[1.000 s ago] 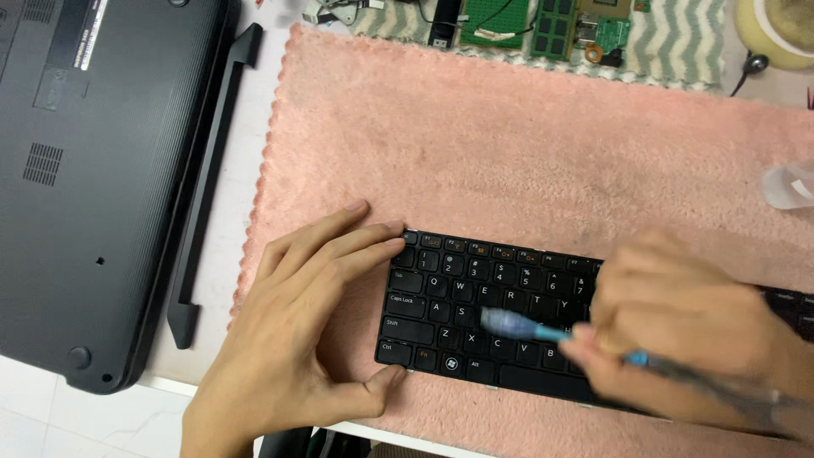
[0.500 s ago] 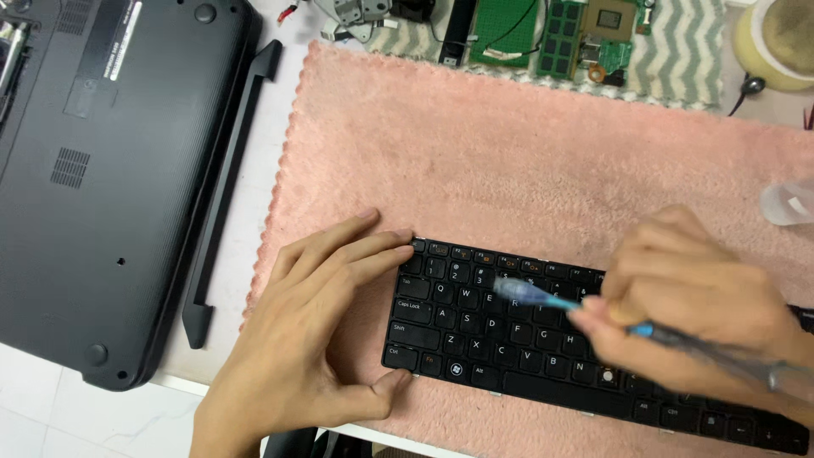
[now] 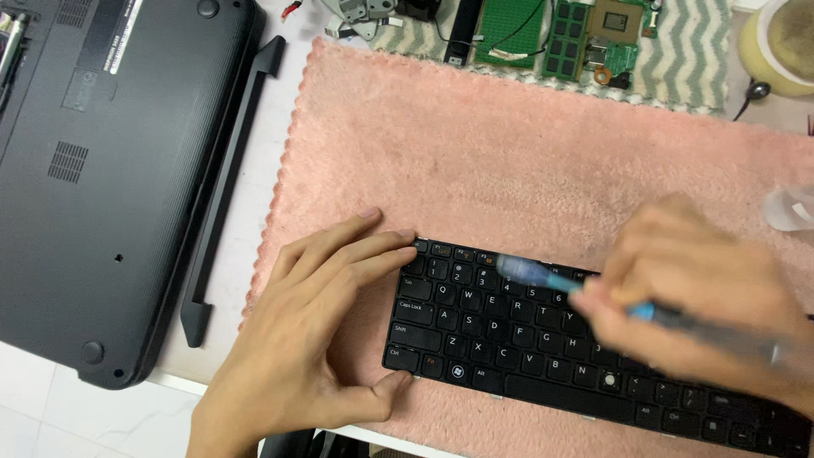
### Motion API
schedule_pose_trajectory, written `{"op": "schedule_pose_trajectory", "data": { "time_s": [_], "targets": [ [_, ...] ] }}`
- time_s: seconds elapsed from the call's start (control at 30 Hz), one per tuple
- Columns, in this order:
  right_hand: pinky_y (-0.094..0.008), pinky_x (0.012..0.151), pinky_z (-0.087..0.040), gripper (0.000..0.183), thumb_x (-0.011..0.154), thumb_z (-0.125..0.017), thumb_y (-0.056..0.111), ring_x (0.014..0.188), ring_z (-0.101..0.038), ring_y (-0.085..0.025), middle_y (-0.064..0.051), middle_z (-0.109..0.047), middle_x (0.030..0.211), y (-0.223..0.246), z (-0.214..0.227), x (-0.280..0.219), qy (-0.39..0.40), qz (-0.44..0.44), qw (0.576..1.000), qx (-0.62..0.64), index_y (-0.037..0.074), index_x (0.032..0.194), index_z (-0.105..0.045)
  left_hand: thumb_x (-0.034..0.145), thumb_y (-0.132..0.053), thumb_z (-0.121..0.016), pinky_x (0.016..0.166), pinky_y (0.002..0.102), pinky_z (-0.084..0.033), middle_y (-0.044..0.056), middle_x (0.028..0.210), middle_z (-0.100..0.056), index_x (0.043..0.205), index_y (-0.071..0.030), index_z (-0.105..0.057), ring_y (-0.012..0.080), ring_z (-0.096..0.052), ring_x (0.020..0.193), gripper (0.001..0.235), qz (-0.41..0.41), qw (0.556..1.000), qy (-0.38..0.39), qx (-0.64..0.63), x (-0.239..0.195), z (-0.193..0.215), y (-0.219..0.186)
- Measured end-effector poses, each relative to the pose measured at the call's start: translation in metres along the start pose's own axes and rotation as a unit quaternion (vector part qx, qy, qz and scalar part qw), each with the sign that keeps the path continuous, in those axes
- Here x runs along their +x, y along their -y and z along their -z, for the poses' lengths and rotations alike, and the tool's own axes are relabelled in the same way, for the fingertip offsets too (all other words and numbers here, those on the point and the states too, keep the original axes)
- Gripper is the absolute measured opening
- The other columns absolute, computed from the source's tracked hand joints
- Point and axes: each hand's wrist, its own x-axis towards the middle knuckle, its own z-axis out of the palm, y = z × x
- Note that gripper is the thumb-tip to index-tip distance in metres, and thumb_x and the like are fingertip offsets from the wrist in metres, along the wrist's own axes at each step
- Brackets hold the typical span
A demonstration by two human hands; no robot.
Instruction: The person scrubs a detached laptop keyboard with a toothbrush on a pink towel. The person systematically brushes the keys and gaps between them, occasionally repositioning the keyboard to reach different areas.
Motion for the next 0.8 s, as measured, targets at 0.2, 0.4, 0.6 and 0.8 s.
{"op": "schedule_pose_trajectory", "data": {
  "time_s": [0.2,0.4,0.6,0.8],
  "targets": [
    [-0.034,0.072,-0.056,0.028,0.090,-0.089,0.009,0.064,-0.069,-0.017,-0.003,-0.075,0.073,-0.004,0.003,0.005,-0.015,0.016,1.000,-0.011,0.009,0.069,-0.069,0.074,-0.042,-0.090,0.131,0.055,-0.039,0.010,0.173,-0.065,0.161,-0.012,-0.058,0.0393,-0.052,0.169,0.097,-0.007,1.000,0.002,-0.003,0.001,0.000,0.000],
    [-0.031,0.066,-0.050,0.034,0.088,-0.092,0.004,0.064,-0.059,-0.020,-0.004,-0.063,0.068,0.007,0.002,-0.004,-0.068,-0.011,0.996,-0.048,0.006,0.069,-0.064,0.074,-0.043,-0.089,0.131,0.057,-0.038,0.009,0.172,-0.065,0.158,-0.014,-0.062,0.0397,-0.050,0.170,0.093,-0.002,1.000,0.006,0.007,-0.001,0.000,0.000],
    [-0.031,0.073,-0.057,0.019,0.088,-0.093,0.011,0.069,-0.071,-0.016,-0.002,-0.076,0.075,0.014,0.007,-0.007,-0.065,-0.036,0.996,-0.045,0.007,0.079,-0.076,0.077,-0.042,-0.088,0.134,0.058,-0.034,0.011,0.176,-0.062,0.161,-0.013,-0.060,0.0407,-0.046,0.173,0.093,0.002,1.000,0.017,0.002,0.001,0.003,-0.009],
    [-0.035,0.077,-0.054,0.022,0.094,-0.087,0.012,0.073,-0.069,-0.016,-0.002,-0.079,0.090,0.007,0.005,-0.020,-0.053,-0.047,0.996,-0.061,0.008,0.115,-0.087,0.086,-0.051,-0.093,0.139,0.065,-0.030,0.021,0.177,-0.056,0.168,-0.006,-0.050,0.0424,-0.038,0.174,0.103,0.006,0.999,0.016,-0.033,0.016,-0.011,-0.034]
  ]
}}
